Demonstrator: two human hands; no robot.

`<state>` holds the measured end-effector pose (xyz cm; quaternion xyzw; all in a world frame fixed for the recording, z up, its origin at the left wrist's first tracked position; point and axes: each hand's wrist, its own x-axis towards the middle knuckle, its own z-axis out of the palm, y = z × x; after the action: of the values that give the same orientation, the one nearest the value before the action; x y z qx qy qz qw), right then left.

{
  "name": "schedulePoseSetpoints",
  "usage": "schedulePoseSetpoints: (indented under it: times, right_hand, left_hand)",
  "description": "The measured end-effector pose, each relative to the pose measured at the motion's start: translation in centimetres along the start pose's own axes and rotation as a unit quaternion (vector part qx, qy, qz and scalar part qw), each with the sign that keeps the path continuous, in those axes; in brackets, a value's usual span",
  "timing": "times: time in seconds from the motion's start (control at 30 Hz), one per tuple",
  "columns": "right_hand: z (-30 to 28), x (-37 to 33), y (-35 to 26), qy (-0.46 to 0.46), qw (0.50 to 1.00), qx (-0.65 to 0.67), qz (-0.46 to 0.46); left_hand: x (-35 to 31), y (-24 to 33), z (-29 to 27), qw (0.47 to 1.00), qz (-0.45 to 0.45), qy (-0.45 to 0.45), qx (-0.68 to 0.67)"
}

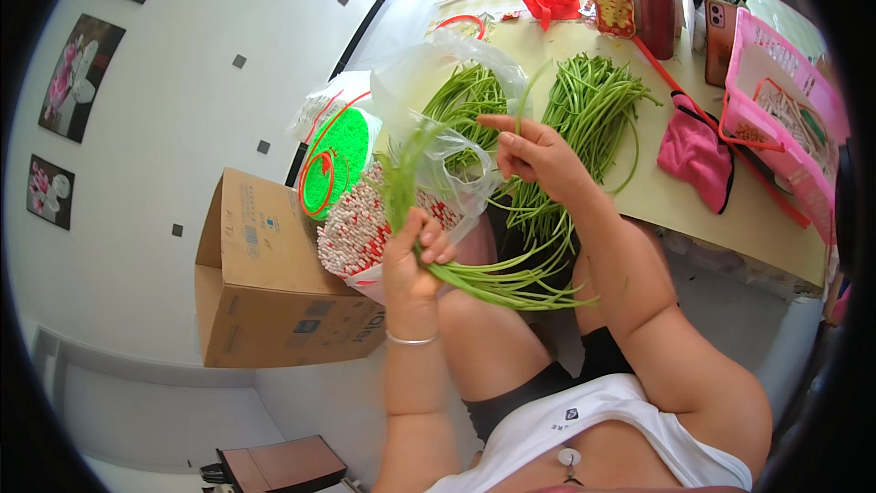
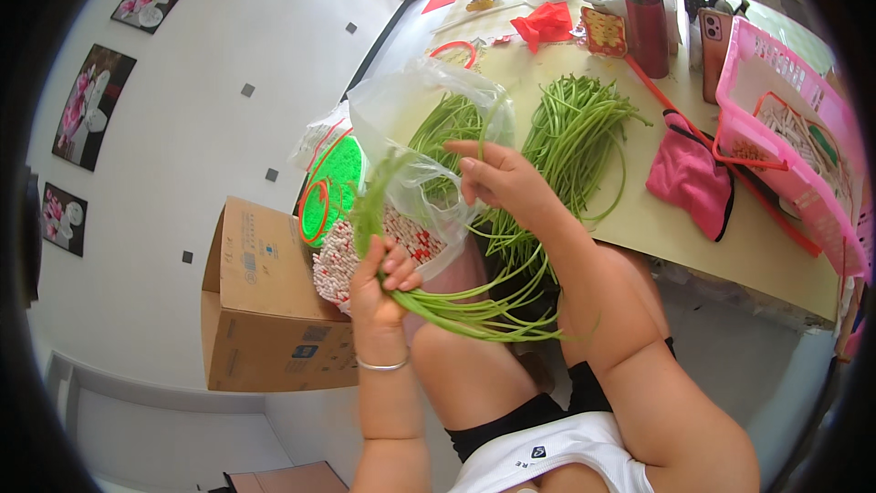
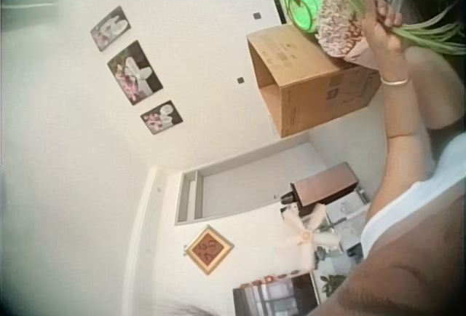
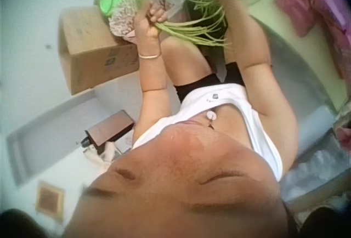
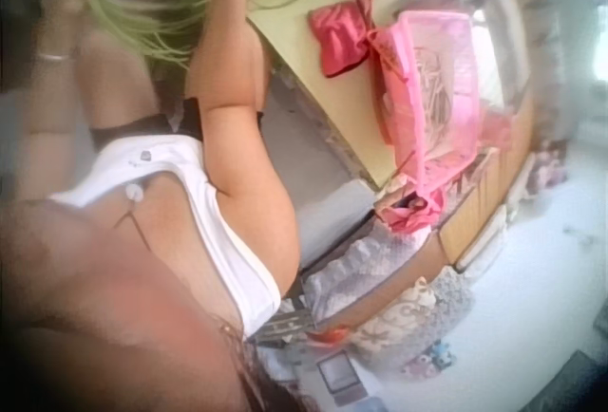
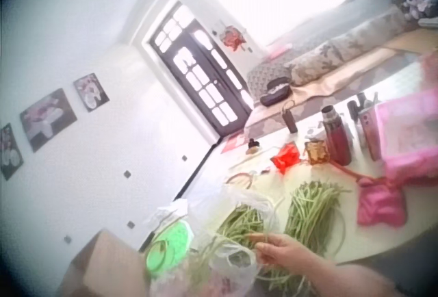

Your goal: The person sorts through green beans by hand, removing stems and placing the cleaned vegetables into a plastic bag.

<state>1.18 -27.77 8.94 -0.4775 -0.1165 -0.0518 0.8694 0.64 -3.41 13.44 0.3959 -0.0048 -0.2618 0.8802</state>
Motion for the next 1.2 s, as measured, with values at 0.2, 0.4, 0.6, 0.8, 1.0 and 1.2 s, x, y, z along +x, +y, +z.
schedulePoseSetpoints:
  times: [0.2, 0.4, 0.6, 0.8, 1.0, 1.2]
  right_hand:
    - [2.7, -0.4, 1.7, -0.051, 0.993, -0.082, 0.074]
    - [4.9, -2.0, 3.7, -0.066, 0.97, -0.201, 0.122]
    - [6.3, -3.2, 6.2, -0.033, 0.962, -0.221, 0.154]
    - [8.5, -3.4, 5.4, -0.035, 0.976, -0.1, 0.188]
    - [8.4, -3.9, 7.0, -0.05, 0.955, -0.264, 0.127]
    - [8.5, -4.0, 9.1, -0.02, 0.955, -0.292, 0.038]
  left_hand:
    - [0.4, -4.5, -2.3, 0.996, 0.01, -0.035, -0.077]
    - [-0.6, -4.9, -4.8, 0.997, 0.047, -0.01, -0.057]
    - [-1.1, -4.5, -5.5, 0.995, 0.102, 0.0, 0.006]
    - [-1.1, -5.1, -5.7, 0.989, 0.101, 0.089, -0.063]
    - [-0.6, -5.5, -5.8, 0.981, 0.108, 0.128, -0.096]
    - [-0.4, -6.3, -5.5, 0.992, 0.097, 0.042, -0.071]
